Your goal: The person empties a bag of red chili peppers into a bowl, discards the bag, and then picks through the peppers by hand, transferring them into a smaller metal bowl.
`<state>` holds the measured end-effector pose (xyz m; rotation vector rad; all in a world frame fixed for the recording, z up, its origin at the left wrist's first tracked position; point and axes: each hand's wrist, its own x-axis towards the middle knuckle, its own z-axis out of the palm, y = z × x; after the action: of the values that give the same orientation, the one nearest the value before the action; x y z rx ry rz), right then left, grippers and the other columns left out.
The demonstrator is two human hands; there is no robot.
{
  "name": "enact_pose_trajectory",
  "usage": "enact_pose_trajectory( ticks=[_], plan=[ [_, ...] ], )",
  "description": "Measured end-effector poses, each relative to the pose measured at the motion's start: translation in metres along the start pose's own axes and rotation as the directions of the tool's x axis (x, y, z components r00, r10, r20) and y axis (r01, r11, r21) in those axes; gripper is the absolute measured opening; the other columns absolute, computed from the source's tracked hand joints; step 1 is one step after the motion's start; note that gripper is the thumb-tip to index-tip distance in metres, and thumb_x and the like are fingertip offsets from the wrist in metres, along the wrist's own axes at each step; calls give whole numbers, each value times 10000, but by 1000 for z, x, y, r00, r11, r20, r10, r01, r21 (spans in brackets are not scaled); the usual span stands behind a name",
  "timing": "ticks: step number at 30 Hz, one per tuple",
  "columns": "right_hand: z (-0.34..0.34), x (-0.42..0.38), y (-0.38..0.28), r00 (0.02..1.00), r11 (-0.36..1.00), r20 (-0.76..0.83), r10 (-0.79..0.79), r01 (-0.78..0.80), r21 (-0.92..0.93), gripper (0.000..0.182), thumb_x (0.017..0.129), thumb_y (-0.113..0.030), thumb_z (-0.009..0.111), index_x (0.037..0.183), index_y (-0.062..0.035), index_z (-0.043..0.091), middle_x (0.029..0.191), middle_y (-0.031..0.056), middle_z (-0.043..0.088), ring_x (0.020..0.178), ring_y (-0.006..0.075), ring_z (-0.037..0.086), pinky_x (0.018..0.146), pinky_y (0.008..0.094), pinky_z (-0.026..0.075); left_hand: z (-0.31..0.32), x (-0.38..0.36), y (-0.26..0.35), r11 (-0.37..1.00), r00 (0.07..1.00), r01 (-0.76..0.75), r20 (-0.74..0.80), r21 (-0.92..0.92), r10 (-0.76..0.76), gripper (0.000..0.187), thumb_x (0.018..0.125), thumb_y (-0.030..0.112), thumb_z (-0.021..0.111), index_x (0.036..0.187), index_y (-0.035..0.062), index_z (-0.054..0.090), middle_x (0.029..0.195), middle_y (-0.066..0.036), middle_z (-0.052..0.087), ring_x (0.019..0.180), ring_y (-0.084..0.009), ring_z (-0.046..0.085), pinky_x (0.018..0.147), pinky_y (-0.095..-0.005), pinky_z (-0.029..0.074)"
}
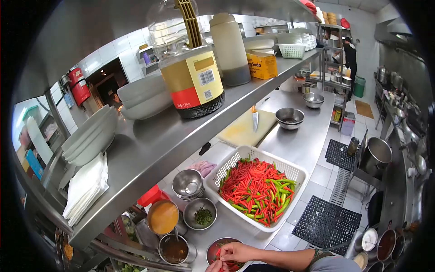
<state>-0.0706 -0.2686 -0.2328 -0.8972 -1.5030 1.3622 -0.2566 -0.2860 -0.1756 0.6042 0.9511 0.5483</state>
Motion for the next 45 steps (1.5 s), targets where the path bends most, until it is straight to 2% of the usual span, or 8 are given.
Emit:
enact_pose_trajectory(
  ticks=[4,12,15,23,27,33,40,45],
  plan=[
    [18,-14,-22,942,709,-72,-329,196,-677,70,927,-130,620,946,-62,621,923,53,634,783,238,636,676,362,516,-15,9,-17,977,994,97,70,-192,-85,270,1022,349,515,894,115,558,704,27,479,521,-77,402,406,-200,267],
    [-1,18,4,935,504,-293,197,-353,-788,219,880,-182,600,1055,-56,638,1025,168,662,902,376,676,757,468,557,-26,-4,-29,953,994,98,-12,-288,-106,199,995,291,529,908,122,588,749,9,571,561,-112,470,415,-223,300],
    [5,31,23,960,390,-251,122,-279,-878,226,879,-162,568,1049,-32,641,1002,178,675,899,366,688,762,468,564,-34,-4,-34,955,994,110,33,-275,-105,207,985,304,544,993,107,606,802,-13,599,592,-123,495,427,-228,325],
    [-2,46,7,911,362,-185,370,-325,-874,195,878,-152,557,978,-38,679,1022,193,687,938,350,692,780,471,562,-57,3,-41,942,991,79,130,-327,-38,198,950,186,509,1090,61,572,893,-57,610,688,-154,563,506,-275,410],
    [-1,44,22,953,387,-178,245,-265,-883,184,871,-170,579,969,-72,700,977,176,695,911,355,690,773,475,552,-46,7,-36,965,991,93,112,-245,-67,347,1038,390,454,903,92,571,786,-35,559,662,-129,519,494,-254,371],
    [-17,43,17,966,637,-110,234,-238,-733,188,850,-194,630,1003,-115,705,1009,145,673,915,375,666,801,477,530,-53,8,-37,954,989,119,121,-275,-89,274,1027,307,472,944,65,570,807,-45,559,662,-133,507,481,-235,355],
    [11,44,11,968,498,-138,211,-228,-837,228,848,-231,668,1049,-128,701,1039,160,622,927,356,667,798,469,535,-48,9,-33,961,989,128,99,-244,-107,228,1009,271,503,1017,53,570,816,-39,547,665,-137,502,467,-229,360],
    [16,47,24,990,616,-108,96,-144,-775,145,841,-190,689,948,-92,680,996,145,612,866,347,658,753,465,527,-53,13,-35,957,988,136,100,-258,-114,201,1012,249,510,1019,57,572,814,-34,550,665,-130,506,469,-228,359]
  ],
)
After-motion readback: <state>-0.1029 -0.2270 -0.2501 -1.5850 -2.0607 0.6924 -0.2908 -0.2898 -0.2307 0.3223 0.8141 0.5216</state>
